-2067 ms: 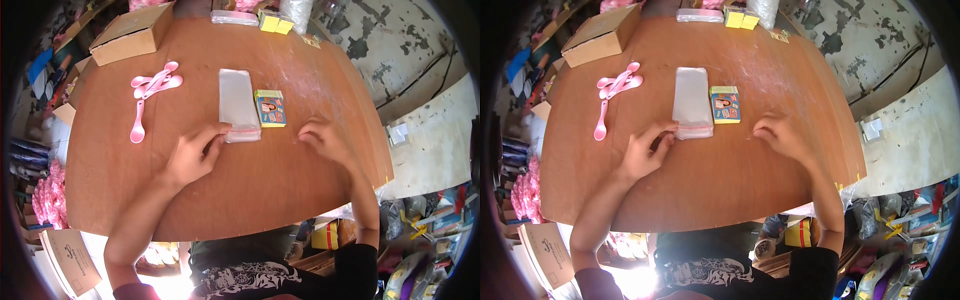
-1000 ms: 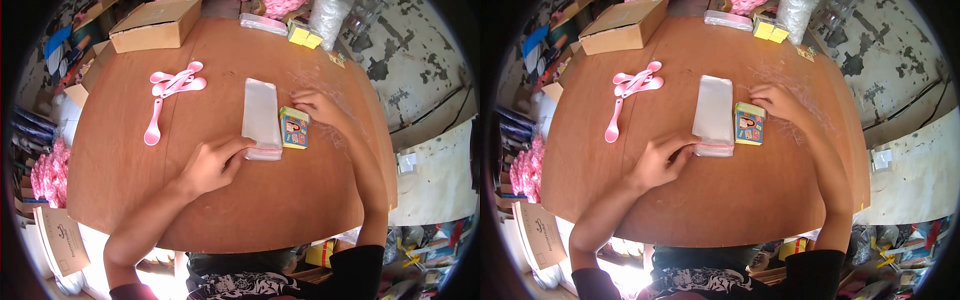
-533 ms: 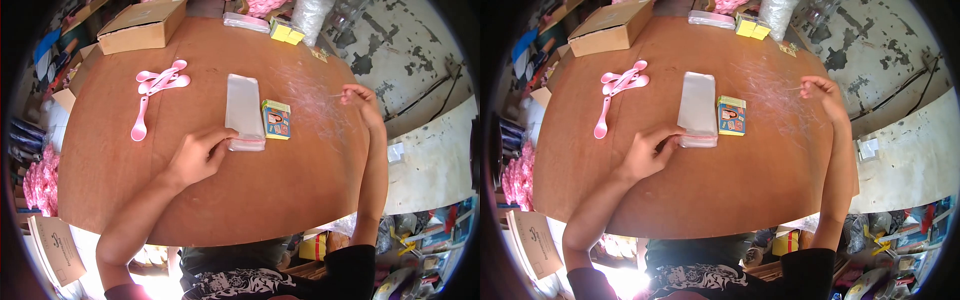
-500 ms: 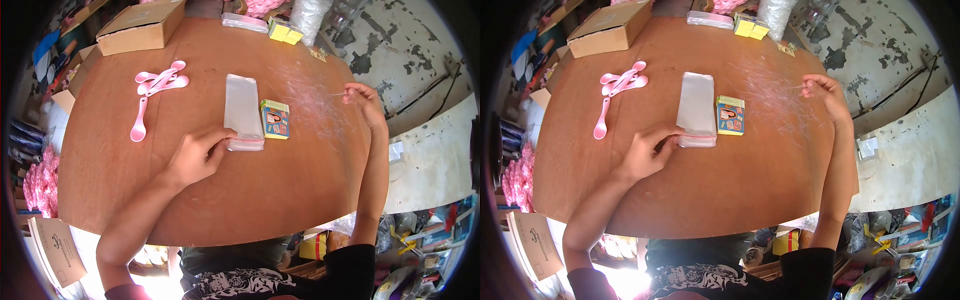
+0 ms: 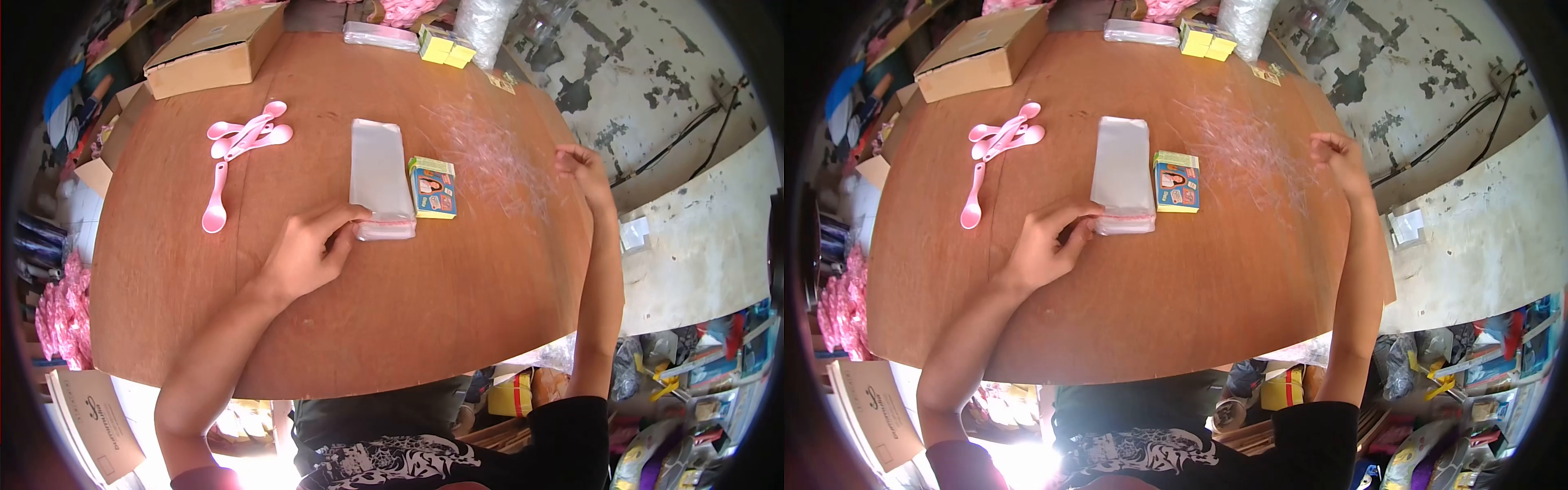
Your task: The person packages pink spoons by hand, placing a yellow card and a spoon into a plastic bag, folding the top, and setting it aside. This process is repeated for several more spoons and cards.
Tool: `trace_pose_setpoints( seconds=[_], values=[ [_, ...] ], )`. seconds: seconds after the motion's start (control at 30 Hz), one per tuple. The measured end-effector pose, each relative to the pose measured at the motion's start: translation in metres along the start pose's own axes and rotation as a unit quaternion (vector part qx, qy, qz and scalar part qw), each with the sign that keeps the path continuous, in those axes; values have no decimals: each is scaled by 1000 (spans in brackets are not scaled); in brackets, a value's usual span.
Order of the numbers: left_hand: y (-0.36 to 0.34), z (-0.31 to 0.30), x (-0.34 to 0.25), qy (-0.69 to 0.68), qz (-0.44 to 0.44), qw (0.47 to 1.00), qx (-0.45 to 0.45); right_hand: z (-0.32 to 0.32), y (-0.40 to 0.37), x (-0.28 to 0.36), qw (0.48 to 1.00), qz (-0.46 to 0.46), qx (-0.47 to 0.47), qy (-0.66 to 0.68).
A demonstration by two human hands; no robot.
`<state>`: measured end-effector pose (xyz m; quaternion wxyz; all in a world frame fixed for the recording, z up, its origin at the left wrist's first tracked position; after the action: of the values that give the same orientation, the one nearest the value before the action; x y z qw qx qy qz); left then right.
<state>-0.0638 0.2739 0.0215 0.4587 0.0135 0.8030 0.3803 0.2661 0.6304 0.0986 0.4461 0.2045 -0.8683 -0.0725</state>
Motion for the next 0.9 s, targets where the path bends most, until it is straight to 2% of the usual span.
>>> trace_pose_setpoints(
  seconds=[0.1,0.13,0.2,0.33,0.43,0.47,0.53,0.57,0.63,0.67,0.7,0.73,0.77,0.8,0.83,0.9],
  values=[
    [0,0,0,-8,-7,1000,-5,-1,-25,62,993,-7,81,83],
    [0,0,0,-6,0,1000,-9,-5,-27,67,993,-7,81,84],
    [-1,-1,1,-2,8,1000,-15,-3,-31,80,965,-3,157,209],
    [0,-2,0,-3,3,1000,-9,-3,-38,104,967,0,149,207],
    [-1,-1,1,-5,-16,1000,0,-12,-53,136,929,-102,195,298],
    [-2,0,1,-8,-27,1000,2,-14,-54,137,929,-100,193,298],
    [-1,1,2,-6,-9,1000,0,-21,-62,149,864,-173,238,408],
    [-1,0,2,-4,9,1000,-4,-16,-62,141,811,-169,266,492],
    [-2,1,1,-10,-3,1000,-4,6,-38,79,811,66,321,485],
    [-2,1,1,-14,-14,1000,-7,6,-8,-2,949,-14,227,220],
    [-1,0,1,-15,-11,1000,-12,-1,20,-56,987,-96,111,-68],
    [-1,-1,0,-17,8,1000,-23,4,15,-45,985,-104,114,-71],
    [-3,-1,0,-17,23,999,-34,0,2,-41,999,16,-13,-34],
    [-4,-3,0,-16,18,999,-41,-2,-9,-37,981,138,-139,4],
    [-2,-3,0,-11,10,999,-36,4,-10,-27,981,138,-135,3],
    [-3,1,1,-8,1,1000,-15,8,-23,6,990,-58,-100,-74]
  ],
)
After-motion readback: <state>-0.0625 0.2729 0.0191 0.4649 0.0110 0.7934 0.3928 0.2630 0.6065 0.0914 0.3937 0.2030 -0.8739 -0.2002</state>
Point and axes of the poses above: each hand's wrist, its own y-axis towards the middle knuckle, its own z-axis out of the palm, x = y × z, the point moved 5 cm from there along y, towards the middle knuckle, and after that the axes turned 14 degrees about -x, right-handed, at the moved point
